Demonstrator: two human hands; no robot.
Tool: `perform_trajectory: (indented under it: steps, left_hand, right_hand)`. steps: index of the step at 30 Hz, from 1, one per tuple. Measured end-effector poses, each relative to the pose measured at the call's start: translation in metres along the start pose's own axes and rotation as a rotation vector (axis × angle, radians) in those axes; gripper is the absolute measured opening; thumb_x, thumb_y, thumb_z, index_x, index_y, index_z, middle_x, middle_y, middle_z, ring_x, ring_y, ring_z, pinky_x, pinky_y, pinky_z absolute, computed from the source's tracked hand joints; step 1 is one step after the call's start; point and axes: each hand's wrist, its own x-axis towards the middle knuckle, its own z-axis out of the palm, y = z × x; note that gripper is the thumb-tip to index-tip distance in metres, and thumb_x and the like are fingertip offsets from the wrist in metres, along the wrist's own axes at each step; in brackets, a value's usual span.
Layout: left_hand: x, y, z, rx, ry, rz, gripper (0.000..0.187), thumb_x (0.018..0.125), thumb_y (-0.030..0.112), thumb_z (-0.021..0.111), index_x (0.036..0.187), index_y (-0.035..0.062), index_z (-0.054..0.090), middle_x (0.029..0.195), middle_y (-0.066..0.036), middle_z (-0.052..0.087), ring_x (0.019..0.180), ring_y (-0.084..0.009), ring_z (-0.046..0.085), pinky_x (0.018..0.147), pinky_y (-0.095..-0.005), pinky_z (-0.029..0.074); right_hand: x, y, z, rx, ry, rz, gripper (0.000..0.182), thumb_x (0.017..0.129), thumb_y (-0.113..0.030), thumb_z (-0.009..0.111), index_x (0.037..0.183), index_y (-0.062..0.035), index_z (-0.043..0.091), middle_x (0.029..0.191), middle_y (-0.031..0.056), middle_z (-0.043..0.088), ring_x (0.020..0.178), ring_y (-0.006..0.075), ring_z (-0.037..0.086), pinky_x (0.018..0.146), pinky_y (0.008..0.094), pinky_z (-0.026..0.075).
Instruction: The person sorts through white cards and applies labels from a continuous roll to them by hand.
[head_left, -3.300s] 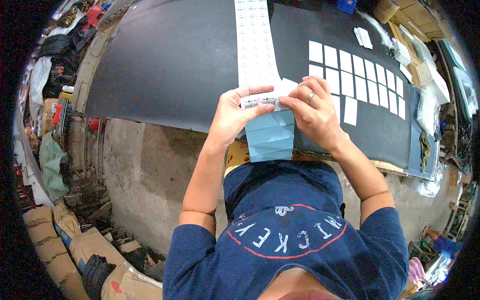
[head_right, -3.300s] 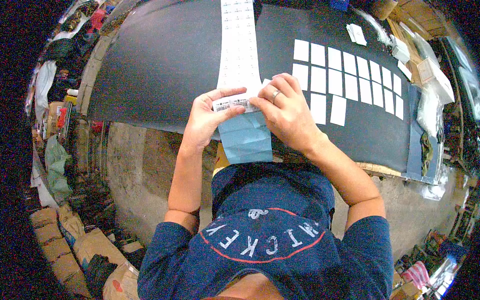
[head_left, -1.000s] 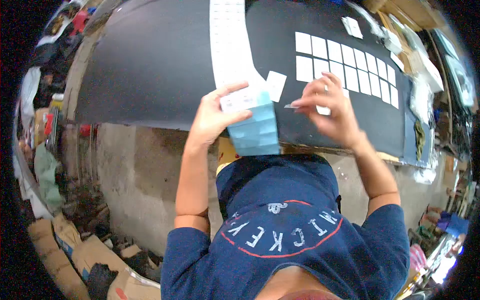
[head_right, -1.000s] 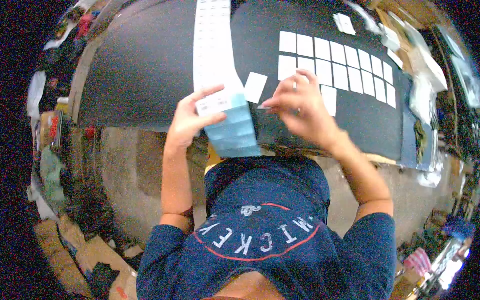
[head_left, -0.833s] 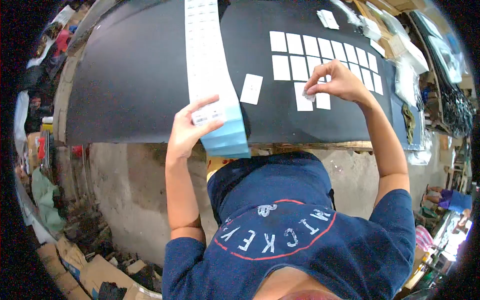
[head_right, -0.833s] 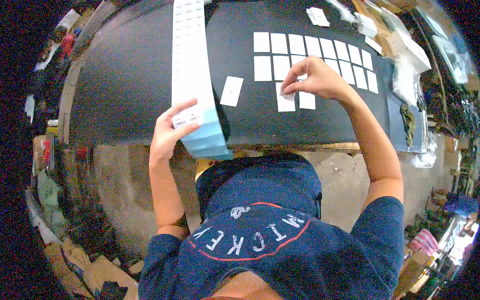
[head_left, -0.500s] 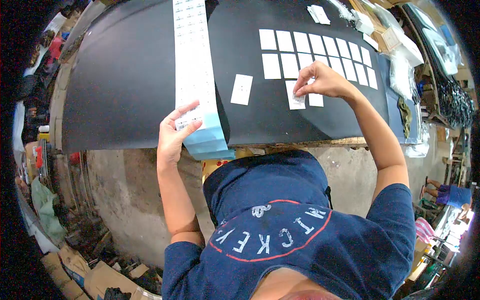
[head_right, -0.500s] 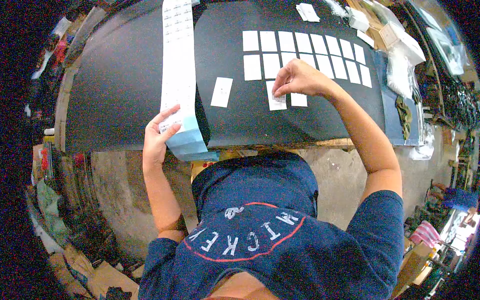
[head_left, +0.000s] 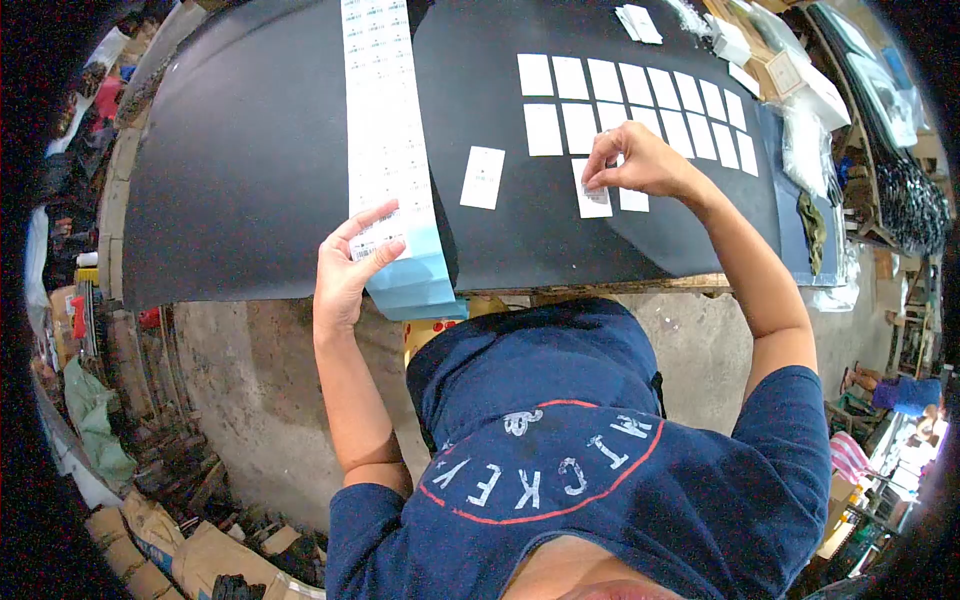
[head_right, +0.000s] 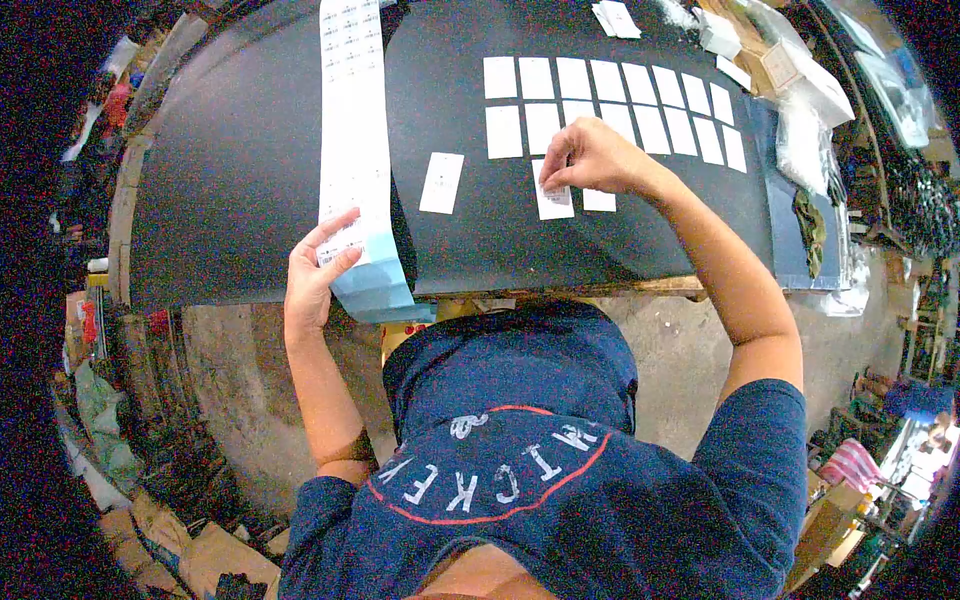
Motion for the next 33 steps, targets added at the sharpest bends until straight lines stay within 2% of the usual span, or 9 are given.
perform_trajectory:
  steps: [4, 7, 14, 17, 19, 25, 27, 31, 33]
  left_hand:
    - [0.0, -0.002, 0.0, -0.017, -0.003, 0.016, 0.05, 0.073, 0.003, 0.077, 0.119, -0.0014, 0.059, 0.109, -0.011, 0.064, 0.095, -0.0134, 0.061, 0.086, -0.0248, 0.047]
    - [0.001, -0.002, -0.001, -0.004, 0.019, 0.022, 0.048, 0.073, 0.002, 0.076, 0.118, -0.0012, 0.06, 0.109, -0.01, 0.064, 0.094, -0.0127, 0.061, 0.086, -0.0244, 0.047]
    - [0.002, -0.003, -0.001, -0.071, 0.036, -0.017, 0.043, 0.075, 0.003, 0.074, 0.116, -0.0007, 0.062, 0.108, -0.009, 0.064, 0.095, -0.0116, 0.06, 0.085, -0.0251, 0.047]
    - [0.0, -0.006, -0.003, -0.028, 0.039, 0.008, 0.043, 0.078, 0.002, 0.07, 0.119, -0.0015, 0.059, 0.117, -0.01, 0.062, 0.103, -0.0141, 0.059, 0.09, -0.0268, 0.046]
    - [0.0, -0.007, -0.003, -0.084, 0.038, 0.02, 0.038, 0.078, 0.004, 0.072, 0.115, -0.001, 0.062, 0.106, -0.008, 0.065, 0.091, -0.0106, 0.06, 0.081, -0.0242, 0.049]
    - [0.0, -0.007, -0.004, -0.098, 0.013, 0.036, 0.038, 0.078, 0.005, 0.073, 0.114, -0.0005, 0.063, 0.105, -0.007, 0.065, 0.092, -0.0103, 0.06, 0.081, -0.024, 0.048]
    - [0.0, -0.008, -0.005, -0.099, 0.018, 0.038, 0.037, 0.078, 0.006, 0.073, 0.114, -0.0005, 0.063, 0.105, -0.007, 0.065, 0.092, -0.0103, 0.06, 0.082, -0.024, 0.048]
    - [-0.001, -0.005, -0.003, -0.105, 0.011, 0.053, 0.036, 0.079, 0.006, 0.072, 0.113, -0.0004, 0.063, 0.105, -0.007, 0.065, 0.093, -0.0106, 0.06, 0.083, -0.0242, 0.048]
    - [0.0, -0.005, -0.003, -0.103, 0.015, 0.047, 0.037, 0.078, 0.006, 0.073, 0.113, -0.0004, 0.063, 0.105, -0.007, 0.065, 0.093, -0.0106, 0.06, 0.083, -0.0242, 0.048]
  right_hand:
    - [-0.004, -0.005, 0.013, -0.127, 0.135, -0.092, 0.007, 0.067, -0.005, 0.071, 0.074, -0.0041, 0.07, 0.071, 0.0075, 0.064, 0.073, 0.0211, 0.06, 0.068, 0.0315, 0.045]
    - [-0.009, -0.015, 0.014, -0.313, 0.187, -0.169, 0.007, 0.066, -0.004, 0.07, 0.072, -0.0066, 0.071, 0.068, 0.0068, 0.061, 0.078, 0.0219, 0.055, 0.072, 0.034, 0.043]
    - [0.02, -0.055, 0.029, -0.038, 0.262, -0.19, 0.01, 0.068, -0.011, 0.071, 0.077, -0.0065, 0.073, 0.069, 0.0052, 0.064, 0.076, 0.0177, 0.055, 0.071, 0.0314, 0.042]
    - [0.058, -0.058, 0.056, 0.083, 0.294, -0.115, 0.013, 0.069, -0.014, 0.071, 0.078, -0.005, 0.073, 0.075, 0.0085, 0.068, 0.072, 0.0168, 0.057, 0.07, 0.0307, 0.042]
    - [0.071, -0.054, 0.066, 0.081, 0.293, -0.111, 0.013, 0.069, -0.014, 0.072, 0.078, -0.0049, 0.073, 0.074, 0.0088, 0.068, 0.072, 0.017, 0.057, 0.069, 0.0307, 0.042]
    - [0.073, -0.062, 0.08, -0.02, 0.307, -0.087, 0.012, 0.07, -0.015, 0.071, 0.077, -0.0046, 0.072, 0.073, 0.0071, 0.068, 0.075, 0.0191, 0.054, 0.07, 0.0317, 0.041]
    - [0.069, -0.064, 0.084, -0.168, 0.423, -0.103, 0.011, 0.07, -0.015, 0.072, 0.078, -0.0071, 0.073, 0.073, 0.0045, 0.065, 0.079, 0.0199, 0.049, 0.071, 0.0323, 0.04]
    - [0.067, -0.057, 0.094, -0.208, 0.512, -0.141, 0.01, 0.069, -0.016, 0.074, 0.078, -0.0099, 0.073, 0.072, 0.0025, 0.062, 0.081, 0.0204, 0.046, 0.072, 0.0336, 0.04]
    - [0.064, -0.06, 0.097, -0.255, 0.561, -0.14, 0.011, 0.069, -0.016, 0.076, 0.079, -0.0109, 0.074, 0.081, 0.0041, 0.061, 0.085, 0.022, 0.047, 0.076, 0.0353, 0.04]
